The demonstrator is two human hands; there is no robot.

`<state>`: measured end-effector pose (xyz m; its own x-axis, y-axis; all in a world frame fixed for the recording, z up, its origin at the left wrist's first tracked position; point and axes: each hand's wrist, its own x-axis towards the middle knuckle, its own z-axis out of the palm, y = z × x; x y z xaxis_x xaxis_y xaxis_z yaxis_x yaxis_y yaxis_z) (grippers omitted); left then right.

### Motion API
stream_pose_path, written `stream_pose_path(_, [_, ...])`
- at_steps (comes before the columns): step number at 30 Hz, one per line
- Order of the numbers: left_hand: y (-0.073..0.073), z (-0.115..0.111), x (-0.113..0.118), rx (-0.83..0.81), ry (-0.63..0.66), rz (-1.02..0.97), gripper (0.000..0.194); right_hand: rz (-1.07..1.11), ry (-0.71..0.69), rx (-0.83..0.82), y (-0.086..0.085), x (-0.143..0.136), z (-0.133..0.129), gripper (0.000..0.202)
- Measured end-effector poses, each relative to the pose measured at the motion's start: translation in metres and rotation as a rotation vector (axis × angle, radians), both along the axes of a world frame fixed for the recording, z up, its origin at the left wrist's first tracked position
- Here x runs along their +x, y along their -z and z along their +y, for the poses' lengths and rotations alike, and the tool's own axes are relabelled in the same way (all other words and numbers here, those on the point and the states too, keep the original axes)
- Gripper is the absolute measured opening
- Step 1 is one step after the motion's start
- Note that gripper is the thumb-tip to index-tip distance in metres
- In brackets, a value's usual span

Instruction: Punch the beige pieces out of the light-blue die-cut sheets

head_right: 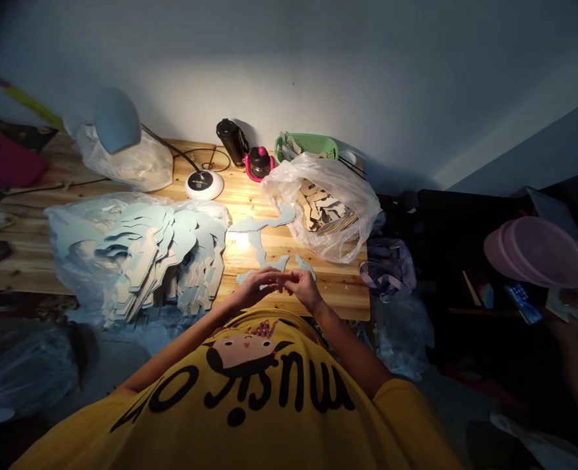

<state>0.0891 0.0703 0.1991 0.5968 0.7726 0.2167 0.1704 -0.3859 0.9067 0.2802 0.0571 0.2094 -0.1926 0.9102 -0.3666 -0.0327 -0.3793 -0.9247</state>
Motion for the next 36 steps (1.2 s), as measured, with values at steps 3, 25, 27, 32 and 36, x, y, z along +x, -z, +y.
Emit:
stream_pose_path(3, [0.001, -0.002, -0.005, -0.010, -0.074, -0.018, 0.025, 0.110, 0.028, -0.121, 0.005, -0.002, -0.004, 0.038])
stream_pose_path(25, [0.056, -0.045, -0.064, -0.097, -0.614, 0.019, 0.029, -0.549, -0.049, 0.379, 0.085, 0.035, -0.021, 0.038])
stream_pose_path(27, [0.067, -0.043, -0.068, -0.272, -0.647, -0.020, 0.036, -0.597, -0.066, 0.355, 0.095, 0.036, -0.023, 0.027])
stream_pose_path(32, [0.099, -0.041, -0.076, -0.725, -0.722, -0.088, 0.054, -0.519, -0.150, 0.220, 0.127, 0.036, -0.021, 0.027])
stream_pose_path(36, [0.124, -0.042, -0.079, -0.803, -0.811, 0.003, 0.046, -0.572, -0.137, 0.193, 0.144, 0.028, -0.017, 0.023])
